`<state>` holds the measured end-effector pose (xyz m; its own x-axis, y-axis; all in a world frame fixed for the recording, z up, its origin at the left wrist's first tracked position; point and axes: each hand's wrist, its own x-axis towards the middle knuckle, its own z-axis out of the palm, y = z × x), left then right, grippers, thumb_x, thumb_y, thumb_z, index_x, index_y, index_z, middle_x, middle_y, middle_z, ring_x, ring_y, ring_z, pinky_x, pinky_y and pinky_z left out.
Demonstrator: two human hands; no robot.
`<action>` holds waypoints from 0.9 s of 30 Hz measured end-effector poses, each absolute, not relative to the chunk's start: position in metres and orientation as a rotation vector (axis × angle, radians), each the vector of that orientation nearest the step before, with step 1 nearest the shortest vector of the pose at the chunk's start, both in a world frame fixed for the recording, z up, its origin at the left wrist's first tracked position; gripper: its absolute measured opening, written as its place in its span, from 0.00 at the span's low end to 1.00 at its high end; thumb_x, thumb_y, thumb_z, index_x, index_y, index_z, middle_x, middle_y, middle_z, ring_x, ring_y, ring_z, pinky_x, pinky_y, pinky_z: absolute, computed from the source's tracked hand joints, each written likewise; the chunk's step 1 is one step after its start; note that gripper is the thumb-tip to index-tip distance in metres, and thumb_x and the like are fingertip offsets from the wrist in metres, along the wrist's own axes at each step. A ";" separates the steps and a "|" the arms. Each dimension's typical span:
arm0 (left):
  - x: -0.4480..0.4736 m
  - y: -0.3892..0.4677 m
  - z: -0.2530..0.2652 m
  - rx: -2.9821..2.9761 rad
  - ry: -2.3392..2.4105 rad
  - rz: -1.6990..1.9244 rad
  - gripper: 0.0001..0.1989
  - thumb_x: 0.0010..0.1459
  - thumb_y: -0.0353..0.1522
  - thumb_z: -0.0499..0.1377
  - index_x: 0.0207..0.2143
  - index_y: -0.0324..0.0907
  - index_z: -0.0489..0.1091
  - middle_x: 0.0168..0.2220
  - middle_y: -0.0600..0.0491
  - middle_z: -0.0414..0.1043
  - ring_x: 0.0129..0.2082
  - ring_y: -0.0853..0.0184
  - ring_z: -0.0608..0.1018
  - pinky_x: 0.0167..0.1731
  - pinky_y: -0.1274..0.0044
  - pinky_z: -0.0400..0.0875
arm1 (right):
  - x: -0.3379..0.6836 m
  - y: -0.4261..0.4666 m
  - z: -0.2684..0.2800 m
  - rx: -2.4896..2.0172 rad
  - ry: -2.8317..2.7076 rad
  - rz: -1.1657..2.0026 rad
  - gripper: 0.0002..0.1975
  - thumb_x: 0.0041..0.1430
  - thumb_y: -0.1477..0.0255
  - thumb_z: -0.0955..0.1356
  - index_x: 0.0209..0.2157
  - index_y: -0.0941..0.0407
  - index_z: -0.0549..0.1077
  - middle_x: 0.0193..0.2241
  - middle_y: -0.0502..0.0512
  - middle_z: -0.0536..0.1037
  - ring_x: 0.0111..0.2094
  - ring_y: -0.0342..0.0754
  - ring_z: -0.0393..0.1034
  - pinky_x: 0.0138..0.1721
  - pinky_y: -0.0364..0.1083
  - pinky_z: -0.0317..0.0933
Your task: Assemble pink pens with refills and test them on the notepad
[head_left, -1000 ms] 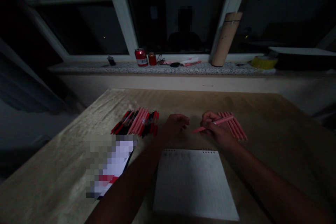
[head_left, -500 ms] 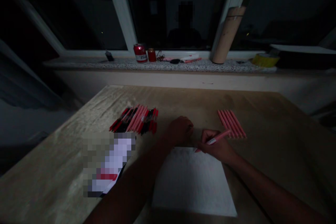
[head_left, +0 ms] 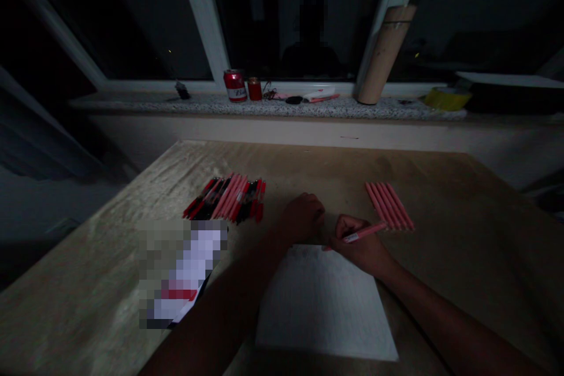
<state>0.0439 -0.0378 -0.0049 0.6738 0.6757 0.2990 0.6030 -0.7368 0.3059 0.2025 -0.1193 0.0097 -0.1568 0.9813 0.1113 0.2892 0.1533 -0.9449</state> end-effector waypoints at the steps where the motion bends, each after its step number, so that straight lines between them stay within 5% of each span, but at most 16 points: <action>1: 0.044 -0.038 -0.005 2.704 1.039 0.592 0.08 0.54 0.32 0.54 0.32 0.38 0.70 0.35 0.49 0.70 0.38 0.65 0.70 0.42 0.73 0.64 | 0.202 -0.119 0.010 -1.254 -1.599 1.037 0.14 0.48 0.69 0.69 0.19 0.55 0.59 0.15 0.45 0.64 0.17 0.39 0.61 0.17 0.38 0.50; 14: 0.045 -0.038 -0.003 2.688 1.030 0.583 0.08 0.55 0.32 0.53 0.32 0.38 0.70 0.34 0.48 0.69 0.38 0.65 0.69 0.42 0.73 0.63 | 0.200 -0.121 0.007 -1.276 -1.702 0.909 0.13 0.47 0.70 0.69 0.18 0.56 0.60 0.14 0.44 0.63 0.16 0.37 0.54 0.17 0.39 0.47; 27: 0.044 -0.039 -0.003 2.674 1.033 0.593 0.08 0.55 0.32 0.53 0.32 0.38 0.70 0.35 0.49 0.69 0.39 0.65 0.69 0.43 0.73 0.64 | 0.204 -0.121 0.002 -1.247 -1.635 0.989 0.15 0.49 0.69 0.68 0.17 0.55 0.59 0.13 0.46 0.65 0.15 0.40 0.61 0.16 0.38 0.49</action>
